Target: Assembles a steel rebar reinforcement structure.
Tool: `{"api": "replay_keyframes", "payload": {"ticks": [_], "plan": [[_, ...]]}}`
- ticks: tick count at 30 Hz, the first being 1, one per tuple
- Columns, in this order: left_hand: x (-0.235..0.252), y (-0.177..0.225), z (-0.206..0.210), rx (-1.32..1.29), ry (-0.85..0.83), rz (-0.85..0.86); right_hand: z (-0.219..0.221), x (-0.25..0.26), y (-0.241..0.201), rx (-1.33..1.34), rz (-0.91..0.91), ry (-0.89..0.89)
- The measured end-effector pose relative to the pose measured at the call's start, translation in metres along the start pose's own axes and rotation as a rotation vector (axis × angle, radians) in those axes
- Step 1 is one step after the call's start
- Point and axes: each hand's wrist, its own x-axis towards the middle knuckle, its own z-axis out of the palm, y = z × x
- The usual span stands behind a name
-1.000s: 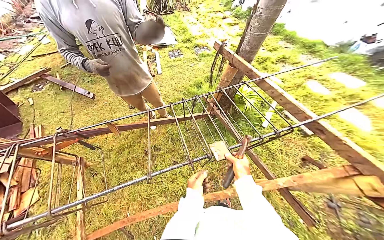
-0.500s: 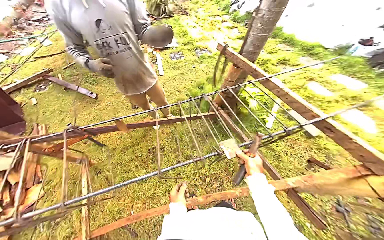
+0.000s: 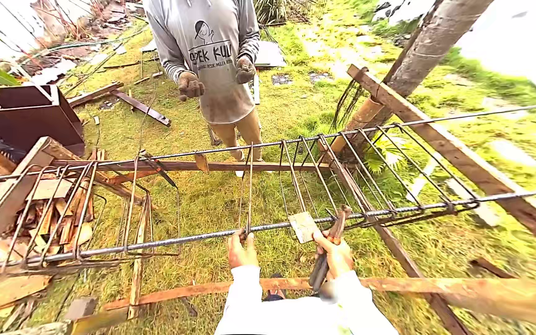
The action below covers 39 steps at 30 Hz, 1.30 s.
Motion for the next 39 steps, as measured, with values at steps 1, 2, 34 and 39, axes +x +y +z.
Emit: {"api": "replay_keyframes", "payload": {"ticks": [1,2,34,39], "plan": [[0.003,-0.003,0.003,0.028,0.031,0.045,-0.001,0.0,0.0,-0.004,0.003,0.0],[0.004,-0.004,0.004,0.05,0.045,0.079,-0.001,0.0,-0.001,0.003,0.006,0.009],[0.075,0.068,0.035,0.219,-0.686,0.018,0.021,-0.013,0.031,-0.408,-0.133,-0.088],[0.074,0.074,0.044,0.304,-0.69,0.075,0.017,0.005,0.029,-0.267,-0.06,-0.064]]}}
